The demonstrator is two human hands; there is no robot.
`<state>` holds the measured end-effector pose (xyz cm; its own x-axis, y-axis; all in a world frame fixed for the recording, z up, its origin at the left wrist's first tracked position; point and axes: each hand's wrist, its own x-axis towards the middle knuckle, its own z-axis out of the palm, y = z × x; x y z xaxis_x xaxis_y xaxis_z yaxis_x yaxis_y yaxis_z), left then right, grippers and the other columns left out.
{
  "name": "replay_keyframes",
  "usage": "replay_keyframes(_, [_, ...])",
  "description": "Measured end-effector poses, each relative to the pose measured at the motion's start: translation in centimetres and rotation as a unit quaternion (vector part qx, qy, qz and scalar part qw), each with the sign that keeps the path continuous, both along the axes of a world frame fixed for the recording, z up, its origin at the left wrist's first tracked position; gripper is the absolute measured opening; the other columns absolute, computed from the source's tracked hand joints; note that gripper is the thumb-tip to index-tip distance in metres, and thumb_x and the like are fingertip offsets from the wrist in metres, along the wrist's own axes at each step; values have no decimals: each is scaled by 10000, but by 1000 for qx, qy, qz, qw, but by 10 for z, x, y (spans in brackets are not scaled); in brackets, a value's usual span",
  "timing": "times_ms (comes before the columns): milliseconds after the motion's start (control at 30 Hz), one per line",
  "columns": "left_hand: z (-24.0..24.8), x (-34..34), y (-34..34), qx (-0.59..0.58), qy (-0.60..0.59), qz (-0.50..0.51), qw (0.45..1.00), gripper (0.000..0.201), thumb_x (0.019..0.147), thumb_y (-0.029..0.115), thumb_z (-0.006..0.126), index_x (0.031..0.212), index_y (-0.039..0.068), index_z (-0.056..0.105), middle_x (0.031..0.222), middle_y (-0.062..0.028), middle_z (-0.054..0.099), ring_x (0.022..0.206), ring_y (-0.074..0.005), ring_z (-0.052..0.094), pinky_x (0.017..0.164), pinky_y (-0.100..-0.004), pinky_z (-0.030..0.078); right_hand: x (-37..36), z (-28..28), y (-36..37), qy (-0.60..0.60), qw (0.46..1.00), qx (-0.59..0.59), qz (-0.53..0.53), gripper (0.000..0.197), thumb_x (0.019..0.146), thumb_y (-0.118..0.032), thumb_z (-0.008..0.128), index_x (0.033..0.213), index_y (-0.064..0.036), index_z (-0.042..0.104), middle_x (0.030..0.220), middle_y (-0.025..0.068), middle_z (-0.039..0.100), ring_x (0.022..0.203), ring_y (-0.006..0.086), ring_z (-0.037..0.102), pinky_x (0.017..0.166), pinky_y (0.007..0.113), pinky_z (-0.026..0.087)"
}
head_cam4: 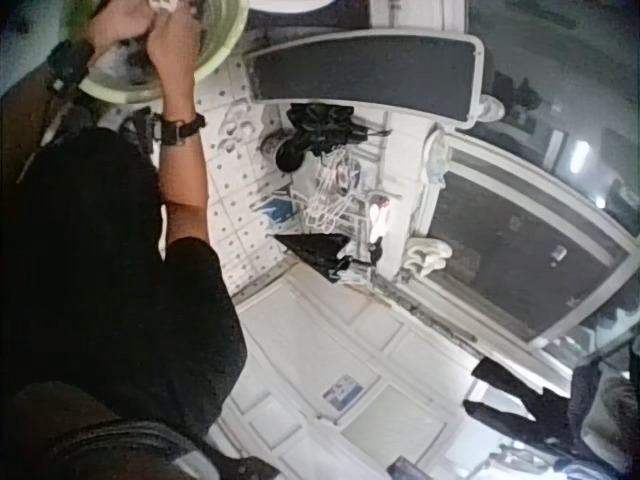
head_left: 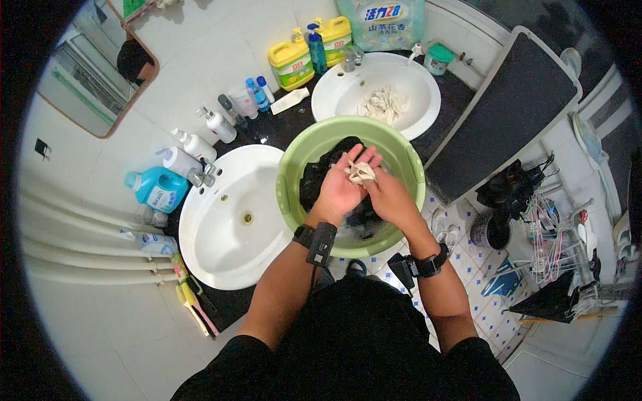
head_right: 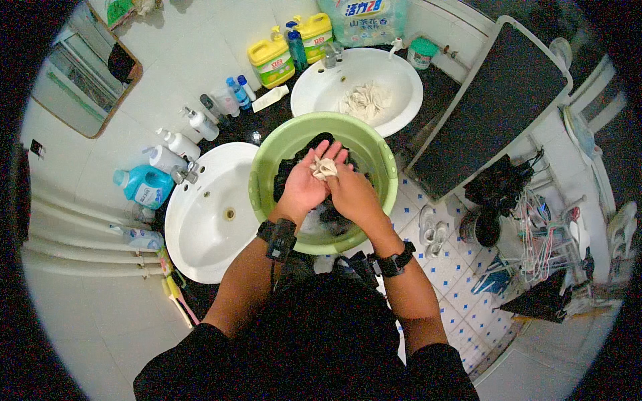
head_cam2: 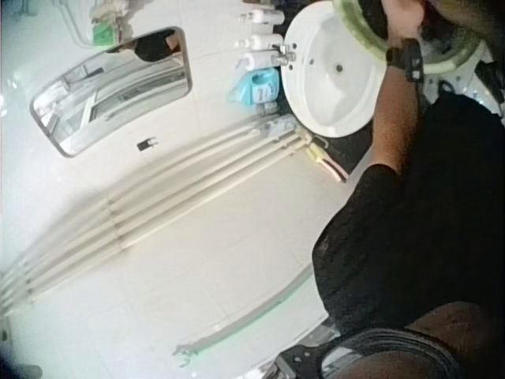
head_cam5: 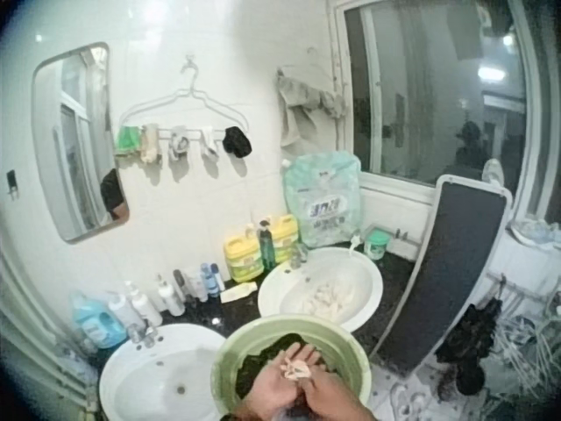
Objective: The person washes clothes in a basin within a bathroom sink. They place black fabric into a green basin, fill it with water from the faucet, and add detergent from a large refill bag. The person then scrubs and rinses the black clothing items by hand in the soapy water.
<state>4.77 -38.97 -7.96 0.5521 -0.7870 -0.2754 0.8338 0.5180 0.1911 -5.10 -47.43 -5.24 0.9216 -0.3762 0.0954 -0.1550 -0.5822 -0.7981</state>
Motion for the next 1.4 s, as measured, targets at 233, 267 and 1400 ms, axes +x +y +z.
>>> replay_keyframes(233, [-25, 6, 0, 43, -33, -81, 995, 326, 972, 302, 319, 1162, 86, 473, 1015, -117, 605, 1030, -329, 542, 948, -454, 394, 1, 30, 6, 185, 949, -254, 10, 392, 846, -297, 518, 1161, -76, 443, 802, 169, 631, 741, 389, 591, 651, 484, 458])
replay_keyframes(267, [-30, 9, 2, 38, -34, -61, 997, 305, 975, 294, 316, 1102, 74, 485, 856, -86, 576, 904, -296, 555, 882, -427, 423, 1, 33, 7, 184, 949, -255, 12, 392, 846, -297, 518, 1161, -76, 443, 802, 169, 631, 741, 389, 591, 651, 484, 458])
replay_keyframes(1400, [-71, -6, 9, -245, 131, -165, 946, 484, 940, 369, 361, 1364, 139, 317, 1379, -115, 367, 1233, -308, 380, 1019, -458, 309, 46, -35, 13, -176, 974, -137, 41, 433, 875, -129, 431, 1278, 26, 400, 1342, 234, 364, 1284, 369, 287, 1051, 507, 171])
